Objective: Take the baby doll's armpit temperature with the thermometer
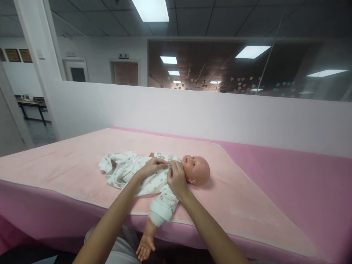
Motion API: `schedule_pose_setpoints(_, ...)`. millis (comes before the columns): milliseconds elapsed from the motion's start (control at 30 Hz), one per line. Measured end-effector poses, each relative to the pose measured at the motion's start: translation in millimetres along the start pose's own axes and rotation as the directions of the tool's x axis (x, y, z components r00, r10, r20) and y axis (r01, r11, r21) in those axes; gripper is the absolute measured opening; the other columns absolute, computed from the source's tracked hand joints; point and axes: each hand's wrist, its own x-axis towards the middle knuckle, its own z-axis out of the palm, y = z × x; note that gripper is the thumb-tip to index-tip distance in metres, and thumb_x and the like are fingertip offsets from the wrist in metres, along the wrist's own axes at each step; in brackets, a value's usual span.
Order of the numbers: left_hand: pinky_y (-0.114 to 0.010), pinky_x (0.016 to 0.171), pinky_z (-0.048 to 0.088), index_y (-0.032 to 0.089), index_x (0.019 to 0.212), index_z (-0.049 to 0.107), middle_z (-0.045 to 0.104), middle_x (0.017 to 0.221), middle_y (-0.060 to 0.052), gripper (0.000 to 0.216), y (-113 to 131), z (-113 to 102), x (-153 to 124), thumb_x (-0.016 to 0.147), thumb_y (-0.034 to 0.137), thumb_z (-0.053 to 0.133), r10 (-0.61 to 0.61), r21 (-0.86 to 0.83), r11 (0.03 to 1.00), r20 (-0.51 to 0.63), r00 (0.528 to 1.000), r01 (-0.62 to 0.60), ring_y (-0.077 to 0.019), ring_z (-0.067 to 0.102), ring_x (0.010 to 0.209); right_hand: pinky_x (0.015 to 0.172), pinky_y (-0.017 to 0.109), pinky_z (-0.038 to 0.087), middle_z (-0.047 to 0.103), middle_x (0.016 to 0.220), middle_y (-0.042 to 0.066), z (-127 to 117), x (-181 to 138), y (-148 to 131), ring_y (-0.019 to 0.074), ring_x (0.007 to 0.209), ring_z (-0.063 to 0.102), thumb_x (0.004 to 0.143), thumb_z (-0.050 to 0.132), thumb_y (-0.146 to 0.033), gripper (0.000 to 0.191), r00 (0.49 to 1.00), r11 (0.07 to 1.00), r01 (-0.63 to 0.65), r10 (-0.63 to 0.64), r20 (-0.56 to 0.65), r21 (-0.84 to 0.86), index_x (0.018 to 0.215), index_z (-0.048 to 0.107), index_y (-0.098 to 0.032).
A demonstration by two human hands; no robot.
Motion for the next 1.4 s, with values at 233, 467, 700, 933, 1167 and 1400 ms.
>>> schedule_pose_setpoints(233, -0.023, 0.056, 0.038, 0.012, 0.09, 0.068, 0.05, 0.051, 0.002, 0.036, -13.7, -9.0, 1.3, 0.072, 0.042, 0.058, -0.098, -0.244, 0.97, -0.295, 0.95, 0.025, -0.0099, 0.045, 0.053, 0.084, 0.038, 0.037, 0.058, 0.084, 0.006, 7.2, 15.6, -7.0, 0.0205, 0.085, 0.049, 0.071, 0.044, -0.008, 0.022, 0.953, 0.973, 0.231, -0.227, 0.199, 0.002, 0.085, 0.057, -0.019)
schedule_pose_setpoints(467, -0.024, 0.059, 0.04, 0.013, 0.078, 0.068, 0.045, 0.048, 0.003, 0.025, -13.7, -17.8, -19.0, 0.071, 0.035, 0.058, -0.119, -0.282, 0.959, -0.35, 0.929, 0.017, -0.0097, 0.044, 0.051, 0.076, 0.033, 0.037, 0.056, 0.081, 0.004, 8.4, 12.5, -4.2, 0.019, 0.08, 0.049, 0.074, 0.049, -0.016, 0.007, 0.981, 0.997, 0.069, -0.075, 0.179, 0.041, 0.079, 0.053, -0.019)
schedule_pose_setpoints(700, -0.025, 0.065, 0.04, 0.015, 0.074, 0.066, 0.061, 0.07, -0.003, 0.019, -6.7, -10.3, -34.2, 0.07, 0.025, 0.051, 0.013, -0.017, 1.0, -0.184, 0.983, -0.016, -0.015, 0.052, 0.068, 0.071, 0.031, 0.037, 0.054, 0.077, 0.004, 12.9, 8.9, -2.4, 0.0184, 0.075, 0.048, 0.075, 0.048, -0.016, 0.003, 0.979, 0.994, 0.108, -0.112, 0.172, 0.034, 0.075, 0.049, -0.02)
schedule_pose_setpoints(933, -0.025, 0.059, 0.034, 0.015, 0.071, 0.055, 0.049, 0.063, 0.001, 0.014, -3.1, -1.0, -38.5, 0.072, 0.028, 0.05, 0.176, 0.311, 0.944, -0.205, 0.963, -0.106, -0.0134, 0.043, 0.06, 0.069, 0.03, 0.036, 0.054, 0.074, 0.003, 15.2, 7.7, -0.9, 0.0175, 0.072, 0.047, 0.077, 0.046, -0.016, 0.006, 0.985, 0.996, 0.075, -0.08, 0.15, 0.036, 0.072, 0.045, -0.02)
schedule_pose_setpoints(1167, -0.029, 0.063, 0.035, 0.019, 0.067, 0.041, 0.045, 0.066, 0.0, 0.004, 2.1, 12.0, -42.8, 0.066, 0.021, 0.044, 0.342, 0.661, 0.734, -0.164, 0.926, -0.154, -0.0163, 0.041, 0.064, 0.07, 0.03, 0.037, 0.055, 0.075, 0.003, 12.8, 7.6, -2.0, 0.0175, 0.073, 0.048, 0.075, 0.045, -0.014, 0.006, 0.989, 0.996, 0.044, -0.054, 0.141, 0.073, 0.074, 0.047, -0.02)
schedule_pose_setpoints(1400, -0.031, 0.062, 0.034, 0.02, 0.068, 0.037, 0.045, 0.065, 0.0, 0.008, -2.6, 15.8, -42.0, 0.063, 0.016, 0.042, 0.408, 0.743, 0.661, -0.232, 0.883, -0.11, -0.0171, 0.041, 0.063, 0.07, 0.03, 0.038, 0.055, 0.077, 0.003, 10.6, 8.1, -3.7, 0.0184, 0.075, 0.048, 0.072, 0.047, -0.014, 0.007, 0.99, 0.996, 0.015, -0.028, 0.137, 0.093, 0.074, 0.048, -0.02)
